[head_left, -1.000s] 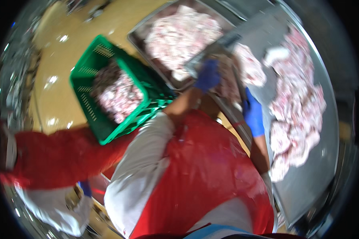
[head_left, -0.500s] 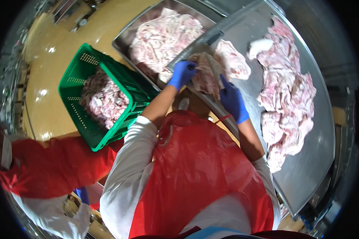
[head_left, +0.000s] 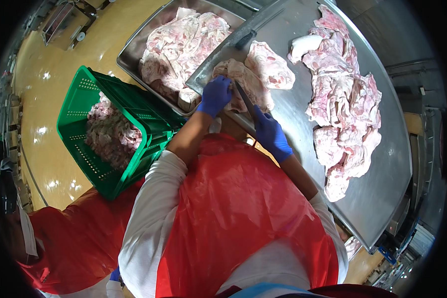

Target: The person uses a knife to cut pieces of raw meat on a stainless steel table and places the cut pieces into a green basket. The person handles the meat with gloved hands and repeatedly cuts and transfers the pieces.

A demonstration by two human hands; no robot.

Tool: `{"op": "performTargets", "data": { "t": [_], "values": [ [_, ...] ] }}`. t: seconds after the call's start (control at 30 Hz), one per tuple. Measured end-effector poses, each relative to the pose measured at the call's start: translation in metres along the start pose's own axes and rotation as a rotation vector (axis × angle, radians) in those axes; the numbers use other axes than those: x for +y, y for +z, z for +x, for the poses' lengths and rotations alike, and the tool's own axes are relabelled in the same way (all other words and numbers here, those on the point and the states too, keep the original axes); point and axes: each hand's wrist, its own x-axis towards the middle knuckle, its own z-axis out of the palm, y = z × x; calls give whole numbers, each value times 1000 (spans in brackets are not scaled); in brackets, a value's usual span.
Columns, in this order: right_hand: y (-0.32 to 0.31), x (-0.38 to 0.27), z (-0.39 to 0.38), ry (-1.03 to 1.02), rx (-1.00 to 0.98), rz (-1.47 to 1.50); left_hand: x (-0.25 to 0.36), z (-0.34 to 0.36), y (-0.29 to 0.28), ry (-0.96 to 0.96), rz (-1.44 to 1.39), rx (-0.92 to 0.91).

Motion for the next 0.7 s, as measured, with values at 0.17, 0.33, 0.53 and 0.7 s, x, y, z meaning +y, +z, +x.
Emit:
{"op": "performTargets", "data": {
  "t": [0.17,0.33,0.53,0.7],
  "values": [
    [6,0,-2,57,-82,-171,-29,-8,-4,34,-236,78],
    [5,10,-4,11,-72,-204,-33,-39,-11,113,-84,120],
    [-8,-8,24,-179,-33,-235,-27,-43,-15,241,116,128],
    [7,-42,83,-298,-99,-305,-34,-44,-16,270,84,155]
  ]
}}
